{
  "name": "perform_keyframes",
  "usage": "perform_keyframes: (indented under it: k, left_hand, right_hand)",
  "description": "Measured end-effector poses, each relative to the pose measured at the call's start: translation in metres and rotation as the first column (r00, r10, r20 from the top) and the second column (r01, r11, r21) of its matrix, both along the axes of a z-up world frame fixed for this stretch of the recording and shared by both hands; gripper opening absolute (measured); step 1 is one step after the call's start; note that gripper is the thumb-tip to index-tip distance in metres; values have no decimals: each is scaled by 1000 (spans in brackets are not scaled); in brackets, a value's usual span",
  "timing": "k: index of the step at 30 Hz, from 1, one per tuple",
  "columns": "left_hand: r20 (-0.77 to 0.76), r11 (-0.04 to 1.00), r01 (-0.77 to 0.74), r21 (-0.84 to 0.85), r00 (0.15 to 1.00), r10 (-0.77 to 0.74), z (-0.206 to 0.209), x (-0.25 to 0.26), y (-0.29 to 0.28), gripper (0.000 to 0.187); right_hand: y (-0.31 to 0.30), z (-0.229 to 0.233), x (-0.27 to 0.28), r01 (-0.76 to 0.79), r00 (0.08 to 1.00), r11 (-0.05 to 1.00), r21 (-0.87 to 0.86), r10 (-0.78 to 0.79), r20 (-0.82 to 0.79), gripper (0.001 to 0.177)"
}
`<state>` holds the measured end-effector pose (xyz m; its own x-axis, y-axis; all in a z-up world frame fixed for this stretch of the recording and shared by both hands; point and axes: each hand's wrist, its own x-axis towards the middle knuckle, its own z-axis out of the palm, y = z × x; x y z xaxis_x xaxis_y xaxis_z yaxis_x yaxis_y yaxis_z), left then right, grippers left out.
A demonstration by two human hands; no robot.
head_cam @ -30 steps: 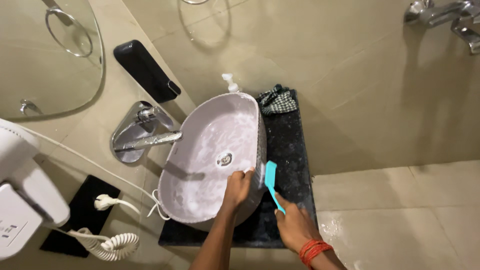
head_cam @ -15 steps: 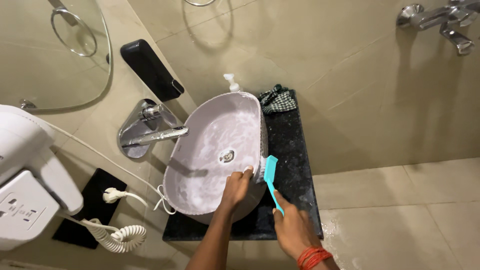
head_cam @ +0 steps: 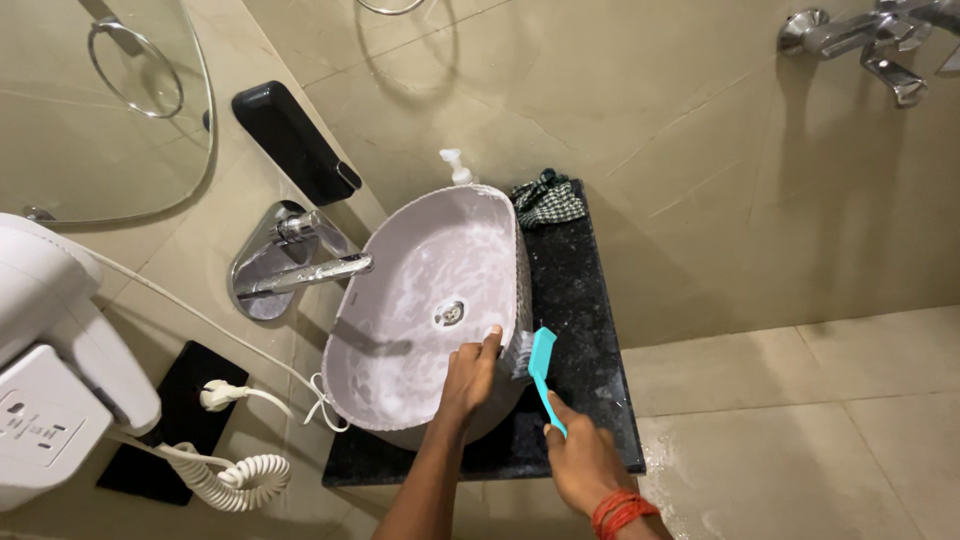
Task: The person scrubs the interior and exterior surfaces of a bathroom sink using a blue scrub brush and soapy water. They systematically clean the basin, faucet, and surrounding countertop area.
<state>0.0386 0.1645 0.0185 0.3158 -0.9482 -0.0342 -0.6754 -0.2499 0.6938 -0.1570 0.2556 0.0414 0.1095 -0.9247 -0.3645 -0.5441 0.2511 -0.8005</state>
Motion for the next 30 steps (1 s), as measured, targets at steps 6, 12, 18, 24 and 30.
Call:
perform_keyframes:
  k: [6,12,18,24,30]
  left_hand:
    - [-70,999,-15,-50,997,11,-6,5,-5,73]
    - [-95,995,8,-97,995,-17,-2,5,-2,76]
    - [-245,997,-44,-62,969,28,-1,5,-2,77]
    - [-260,995,-55,-88,965,30,0,4,-3,76]
    - [-245,993,-23,-114,969,-6,-2,4,-4,74]
  right_hand:
    - [1,-3,-5,22,994,998,-57,-15,112,53]
    - [0,12,-9,3,997,990,141,-14,79,53]
    - [3,-20,-2,18,995,995,-100,-9,95,53]
    - [7,-7,-7,-1,995,997,83,-7,100,55]
    - [6,-11,-1,24,998,999,29,-26,55,53]
